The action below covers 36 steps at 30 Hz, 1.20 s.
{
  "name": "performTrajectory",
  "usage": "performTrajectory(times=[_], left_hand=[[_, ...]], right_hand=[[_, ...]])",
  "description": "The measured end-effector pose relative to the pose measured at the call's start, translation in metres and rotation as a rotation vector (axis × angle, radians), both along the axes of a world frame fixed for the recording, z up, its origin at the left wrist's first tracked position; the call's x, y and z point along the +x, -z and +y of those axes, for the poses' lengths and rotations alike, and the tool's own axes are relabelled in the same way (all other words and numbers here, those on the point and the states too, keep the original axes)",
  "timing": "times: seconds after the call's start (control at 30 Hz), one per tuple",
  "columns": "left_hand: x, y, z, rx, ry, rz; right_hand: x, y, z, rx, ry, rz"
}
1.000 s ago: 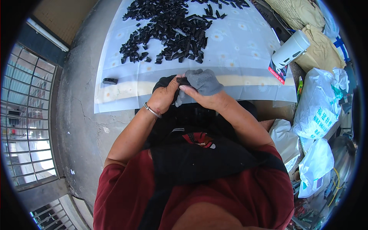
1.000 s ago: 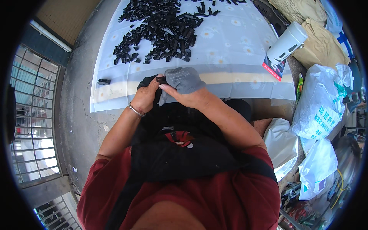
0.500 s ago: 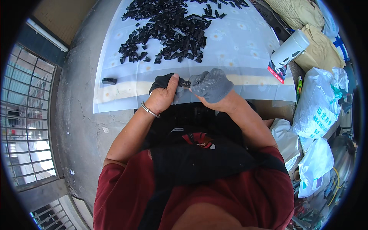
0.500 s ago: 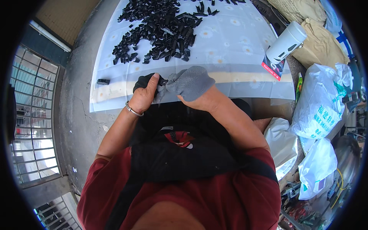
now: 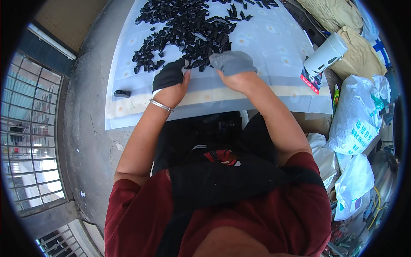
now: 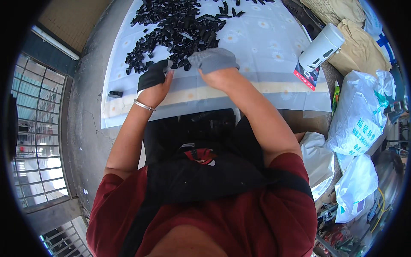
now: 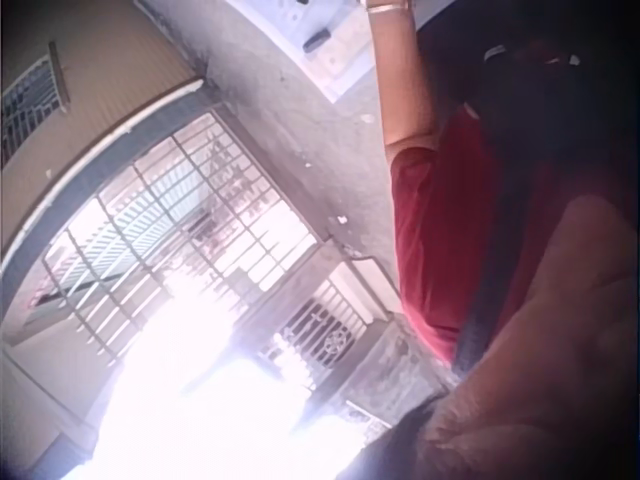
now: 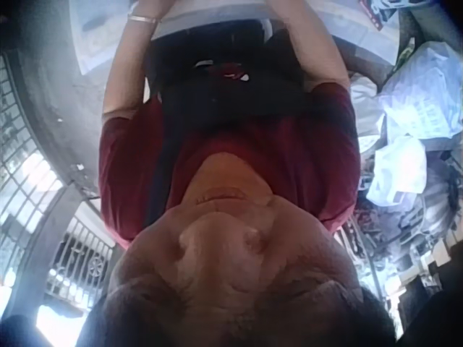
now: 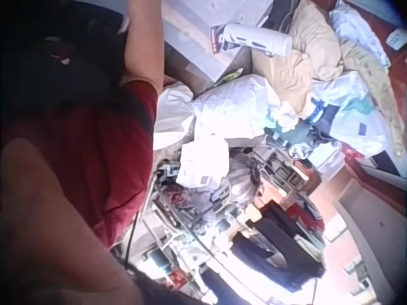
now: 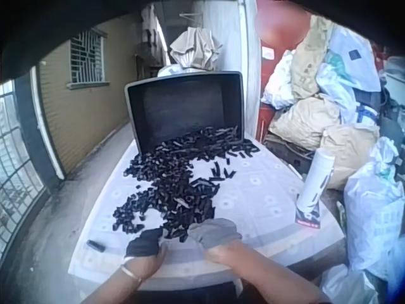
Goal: Sorting and packaging small black plastic components into bags at a workstation.
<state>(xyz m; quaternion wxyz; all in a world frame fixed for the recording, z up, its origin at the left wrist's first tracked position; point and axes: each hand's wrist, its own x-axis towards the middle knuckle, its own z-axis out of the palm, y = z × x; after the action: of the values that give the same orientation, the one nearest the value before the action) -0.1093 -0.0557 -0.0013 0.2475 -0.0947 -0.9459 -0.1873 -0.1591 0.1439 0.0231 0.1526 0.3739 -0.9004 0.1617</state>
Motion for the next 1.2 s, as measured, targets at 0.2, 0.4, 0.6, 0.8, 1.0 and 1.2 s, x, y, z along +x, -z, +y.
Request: performTrajectory(times=[0.2, 0.4, 0.6, 0.8, 1.0, 1.2], left_hand=[[-0.032, 0.000, 0.018, -0.224, -0.062, -0.132], [-0.020, 0.020, 0.010, -0.239, -0.032, -0.122], [-0.010, 0.009, 0.003, 0.084, -0.024, -0.130], [0.023, -0.009, 0.011, 0.915, 0.243, -0.598], [0.035, -0.014, 0.016, 0.726, 0.243, -0.586], [0.046, -0.030, 0.017, 0.387, 0.394, -0.512]], right_hand=[[-0.039, -0.009, -0.043, 0.258, 0.131, -0.139], [-0.056, 0.022, 0.028, -0.161, 0.142, -0.064], [-0.017, 0.043, 0.064, -0.674, 0.268, -0.634], [0.042, 0.005, 0.027, -0.394, -0.109, -0.485], [0.060, -0.002, 0.011, -0.318, -0.182, -0.253], [0.070, -0.007, 0.013, -0.142, -0.337, -0.408]])
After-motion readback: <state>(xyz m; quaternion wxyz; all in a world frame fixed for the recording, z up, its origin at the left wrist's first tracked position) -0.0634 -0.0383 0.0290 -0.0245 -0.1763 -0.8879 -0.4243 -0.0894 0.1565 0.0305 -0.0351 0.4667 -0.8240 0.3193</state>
